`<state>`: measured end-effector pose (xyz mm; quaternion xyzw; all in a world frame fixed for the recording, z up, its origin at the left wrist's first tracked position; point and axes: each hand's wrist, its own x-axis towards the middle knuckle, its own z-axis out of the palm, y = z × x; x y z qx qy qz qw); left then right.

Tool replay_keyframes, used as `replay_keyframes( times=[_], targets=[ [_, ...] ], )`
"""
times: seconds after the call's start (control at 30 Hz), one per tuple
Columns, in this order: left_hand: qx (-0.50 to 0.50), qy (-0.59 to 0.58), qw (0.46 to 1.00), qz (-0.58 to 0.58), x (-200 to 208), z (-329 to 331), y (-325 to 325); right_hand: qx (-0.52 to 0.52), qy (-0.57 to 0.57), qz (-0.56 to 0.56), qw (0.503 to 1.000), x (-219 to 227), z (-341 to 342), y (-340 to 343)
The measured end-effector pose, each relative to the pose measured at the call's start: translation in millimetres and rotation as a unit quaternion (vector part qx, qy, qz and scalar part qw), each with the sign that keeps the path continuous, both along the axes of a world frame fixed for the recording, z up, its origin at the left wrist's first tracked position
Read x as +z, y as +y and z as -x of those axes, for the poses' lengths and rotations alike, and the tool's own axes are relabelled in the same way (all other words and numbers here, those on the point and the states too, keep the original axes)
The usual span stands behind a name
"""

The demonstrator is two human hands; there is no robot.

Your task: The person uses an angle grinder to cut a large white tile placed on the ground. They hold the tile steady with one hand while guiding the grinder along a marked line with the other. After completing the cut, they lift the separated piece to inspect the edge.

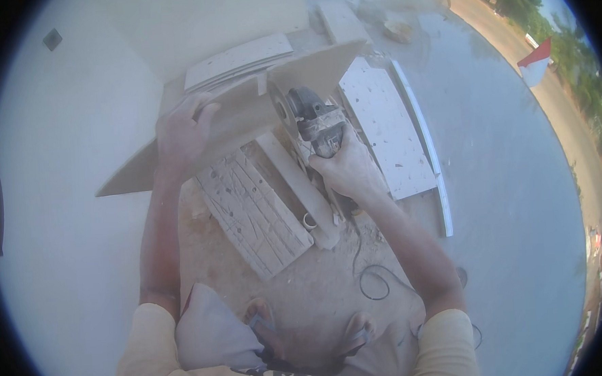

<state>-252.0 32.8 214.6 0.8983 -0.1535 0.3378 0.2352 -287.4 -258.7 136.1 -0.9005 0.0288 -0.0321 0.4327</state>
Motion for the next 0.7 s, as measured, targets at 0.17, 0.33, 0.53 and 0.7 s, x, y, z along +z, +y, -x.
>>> replay_keyframes(
  times=[0.17,0.33,0.53,0.7],
  targets=[
    [-0.002,-0.021,1.0,-0.02,3.9,-5.1,2.8,-0.014,-0.076,-0.008,0.997,-8.4,-9.9,13.2],
    [-0.004,-0.02,1.0,-0.009,-0.3,-8.2,8.2,-0.034,-0.089,0.005,0.995,-13.3,-14.5,22.7],
    [-0.013,-0.026,1.0,0.001,-2.3,-11.5,5.0,-0.04,-0.055,0.014,0.998,-9.5,-16.7,23.8],
    [-0.016,-0.024,1.0,0.002,-0.9,-11.7,6.4,-0.028,-0.008,0.009,1.0,0.4,-14.5,28.3]
  ],
)
